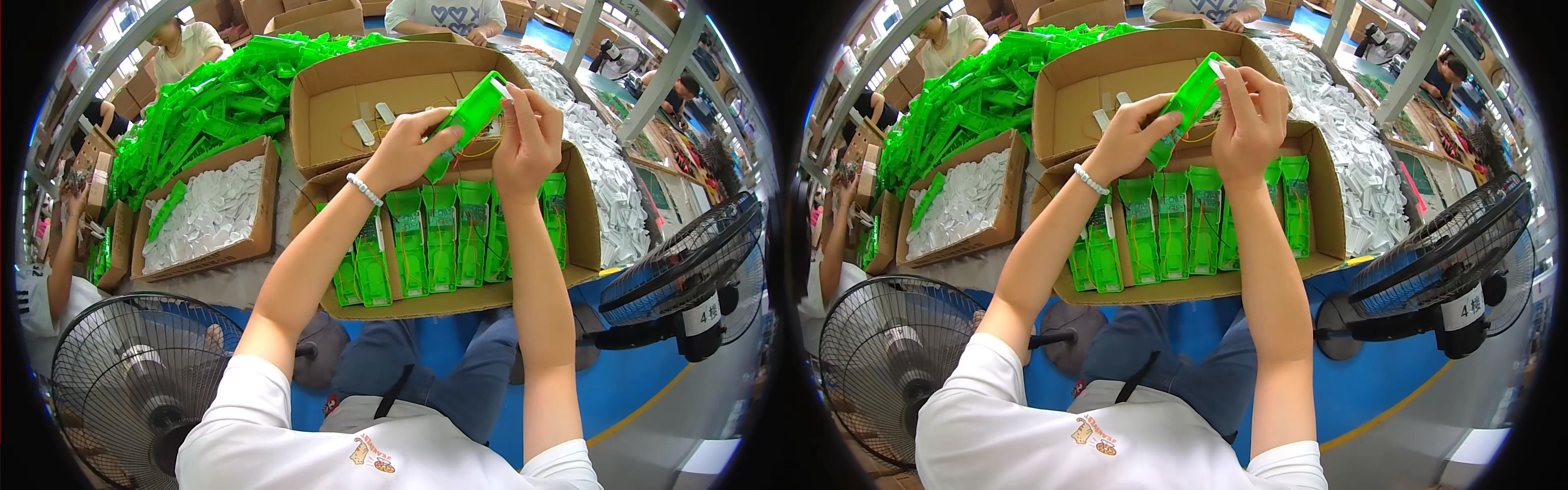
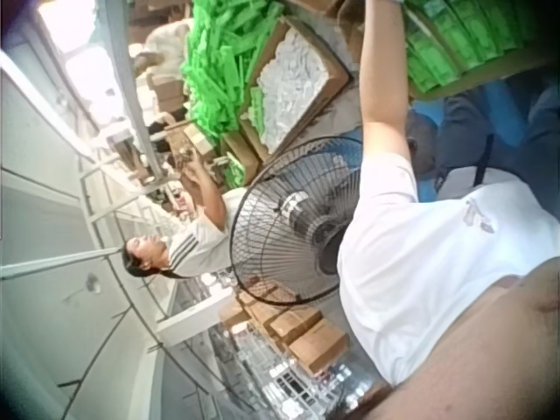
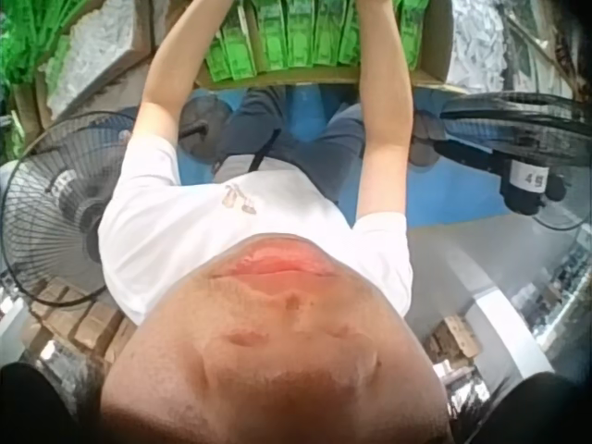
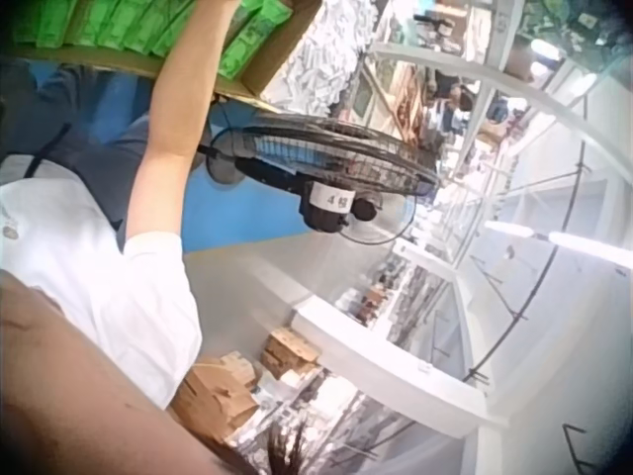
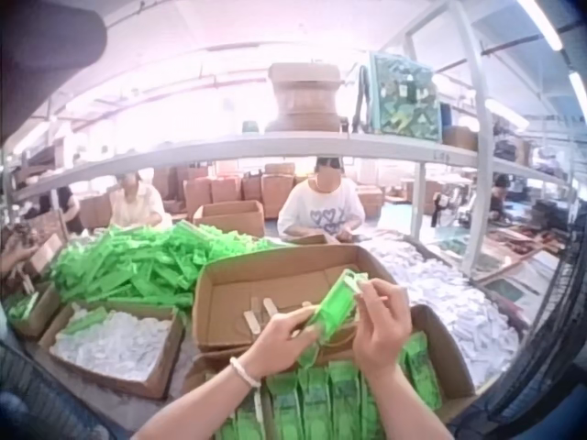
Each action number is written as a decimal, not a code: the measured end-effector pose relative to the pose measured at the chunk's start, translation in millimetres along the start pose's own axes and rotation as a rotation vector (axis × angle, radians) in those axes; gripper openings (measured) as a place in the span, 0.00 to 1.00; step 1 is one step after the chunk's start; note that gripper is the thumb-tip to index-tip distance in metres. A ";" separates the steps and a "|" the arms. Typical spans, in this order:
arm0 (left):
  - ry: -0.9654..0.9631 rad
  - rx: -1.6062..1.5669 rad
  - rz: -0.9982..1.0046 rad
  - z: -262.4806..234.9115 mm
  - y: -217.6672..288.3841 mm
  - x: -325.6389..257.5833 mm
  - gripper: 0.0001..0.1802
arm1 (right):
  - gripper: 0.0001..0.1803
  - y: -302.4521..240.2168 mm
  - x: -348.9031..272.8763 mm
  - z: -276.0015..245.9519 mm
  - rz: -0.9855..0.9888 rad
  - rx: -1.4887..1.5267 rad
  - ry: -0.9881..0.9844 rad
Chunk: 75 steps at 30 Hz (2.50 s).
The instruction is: The person assembles internal electronic components into green plastic housings by hand, taking wiring and white components from cardboard boxes and inserting them into the housings.
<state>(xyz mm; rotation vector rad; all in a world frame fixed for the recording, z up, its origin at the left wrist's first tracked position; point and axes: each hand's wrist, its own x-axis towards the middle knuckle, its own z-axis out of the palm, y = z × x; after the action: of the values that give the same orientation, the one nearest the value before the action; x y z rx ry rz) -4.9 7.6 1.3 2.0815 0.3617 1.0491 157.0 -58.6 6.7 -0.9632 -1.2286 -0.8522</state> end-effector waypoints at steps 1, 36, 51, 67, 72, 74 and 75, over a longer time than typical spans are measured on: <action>-0.003 -0.008 0.002 0.0 -0.3 0.0 0.20 | 0.14 0.5 -0.3 0.4 -0.016 -0.003 0.004; -0.115 0.198 0.187 0.5 0.8 -2.1 0.21 | 0.16 -0.7 -13.7 3.8 0.624 0.533 -0.044; 0.013 -0.086 0.053 -2.7 -4.2 -1.3 0.17 | 0.18 -2.7 -4.4 7.7 0.849 1.060 -0.168; -0.010 -0.207 0.018 1.3 -8.5 0.6 0.16 | 0.16 1.5 -2.0 9.3 0.965 1.073 -0.245; 0.009 -0.176 0.025 2.4 -10.7 1.4 0.16 | 0.17 2.0 -4.3 10.0 1.004 1.090 -0.306; 0.022 -0.149 0.046 2.3 -10.2 2.1 0.15 | 0.17 2.1 -4.3 12.1 1.016 1.132 -0.307; 0.019 -0.140 0.050 4.0 -9.1 2.4 0.15 | 0.18 3.1 -4.5 11.0 1.031 1.160 -0.294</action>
<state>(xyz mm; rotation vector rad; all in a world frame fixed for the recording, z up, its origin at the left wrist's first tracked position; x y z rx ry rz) 0.5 13.0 -5.5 1.9659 0.2395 1.0923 155.2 -47.2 2.6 -0.5767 -0.9995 0.7946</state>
